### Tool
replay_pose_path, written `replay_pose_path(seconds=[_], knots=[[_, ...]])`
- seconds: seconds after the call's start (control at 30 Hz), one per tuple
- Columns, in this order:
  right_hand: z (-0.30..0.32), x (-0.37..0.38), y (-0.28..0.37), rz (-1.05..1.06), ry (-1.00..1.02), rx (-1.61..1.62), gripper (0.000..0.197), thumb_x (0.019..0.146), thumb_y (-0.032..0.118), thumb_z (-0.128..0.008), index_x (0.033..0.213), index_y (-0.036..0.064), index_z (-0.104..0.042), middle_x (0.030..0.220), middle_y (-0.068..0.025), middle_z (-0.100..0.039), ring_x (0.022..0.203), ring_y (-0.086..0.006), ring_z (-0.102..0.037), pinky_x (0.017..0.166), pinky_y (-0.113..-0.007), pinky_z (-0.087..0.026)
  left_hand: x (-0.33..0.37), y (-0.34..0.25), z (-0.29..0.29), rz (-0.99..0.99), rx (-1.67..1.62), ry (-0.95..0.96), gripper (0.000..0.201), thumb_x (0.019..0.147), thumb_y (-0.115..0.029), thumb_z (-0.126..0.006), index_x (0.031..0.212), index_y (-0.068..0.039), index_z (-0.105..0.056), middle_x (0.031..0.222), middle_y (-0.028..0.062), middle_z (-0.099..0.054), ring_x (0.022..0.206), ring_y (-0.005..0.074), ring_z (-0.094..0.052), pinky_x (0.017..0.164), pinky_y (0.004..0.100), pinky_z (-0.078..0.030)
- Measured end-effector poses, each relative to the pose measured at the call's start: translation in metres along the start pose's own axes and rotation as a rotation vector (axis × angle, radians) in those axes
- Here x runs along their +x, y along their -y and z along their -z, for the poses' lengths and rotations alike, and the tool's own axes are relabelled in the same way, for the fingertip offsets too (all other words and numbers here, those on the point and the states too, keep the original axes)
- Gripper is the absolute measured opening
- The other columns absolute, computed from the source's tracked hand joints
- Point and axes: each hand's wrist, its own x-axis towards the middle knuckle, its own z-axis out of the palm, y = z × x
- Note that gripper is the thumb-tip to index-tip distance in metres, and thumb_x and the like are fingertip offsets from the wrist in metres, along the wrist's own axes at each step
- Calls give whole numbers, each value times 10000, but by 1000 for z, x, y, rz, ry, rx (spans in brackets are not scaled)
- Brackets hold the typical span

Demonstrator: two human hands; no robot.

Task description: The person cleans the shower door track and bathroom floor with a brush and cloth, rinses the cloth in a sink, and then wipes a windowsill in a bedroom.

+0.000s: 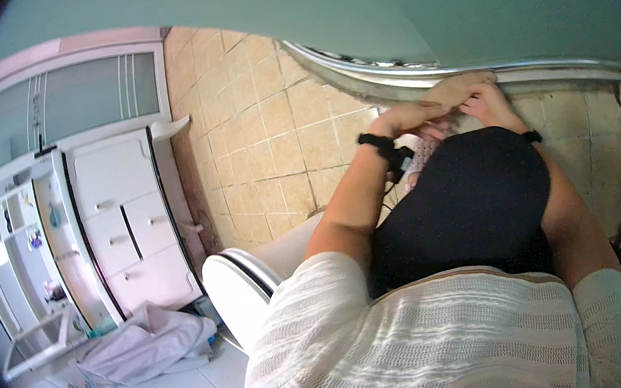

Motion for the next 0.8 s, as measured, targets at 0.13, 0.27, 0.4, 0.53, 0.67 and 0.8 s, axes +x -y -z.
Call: replay_pose_path(seconds=[0.13, 0.27, 0.4, 0.53, 0.67, 0.8], knots=[[-13, -26, 29, -189, 30, -202, 265, 900, 282, -462, 1107, 124, -509, 1145, -9, -524, 1128, -169, -423, 957, -360, -280, 25, -2, -30, -76, -351, -77, 454, 949, -399, -446, 1241, -53, -477, 1063, 98, -592, 815, 180, -630, 670, 257, -527], [-36, -43, 55, -241, -49, -903, 265, 893, 280, -484, 1121, 150, -526, 962, 13, -513, 946, -118, -471, 844, -317, -369, 74, 15, -32, -318, -606, -193, 369, 961, -325, -424, 1154, -33, -541, 990, 85, -608, 751, 161, -613, 607, 234, -515], [-9, -52, 104, -209, -93, -1078, 289, 920, 182, -484, 1189, 87, -530, 826, 38, -562, 651, -31, -495, 512, -144, -379, 105, 12, -37, -364, -844, -269, 253, 941, -153, -397, 1018, 13, -573, 893, 90, -613, 674, 161, -585, 524, 265, -496], [5, -82, 166, -82, -168, -1128, 324, 922, 242, -511, 1205, 86, -533, 895, 21, -594, 737, -35, -535, 573, -162, -419, 124, 17, -27, -343, -950, -417, 174, 900, -129, -446, 903, -7, -570, 823, 95, -609, 644, 188, -584, 515, 294, -495], [-41, -103, 182, -54, -206, -1173, 320, 921, 292, -517, 1159, 83, -567, 939, 25, -610, 811, -48, -558, 673, -189, -440, 143, 74, 37, -458, -997, -768, 155, 895, -132, -445, 919, -17, -546, 815, 106, -597, 660, 211, -587, 527, 316, -496], [-67, -102, 168, -45, -141, -1256, 304, 922, 301, -515, 1115, 78, -587, 924, 32, -613, 834, -49, -561, 709, -203, -438, 116, 116, 104, -566, -608, -1409, 199, 873, -184, -462, 959, -10, -504, 897, 112, -559, 820, 204, -560, 703, 348, -481]])
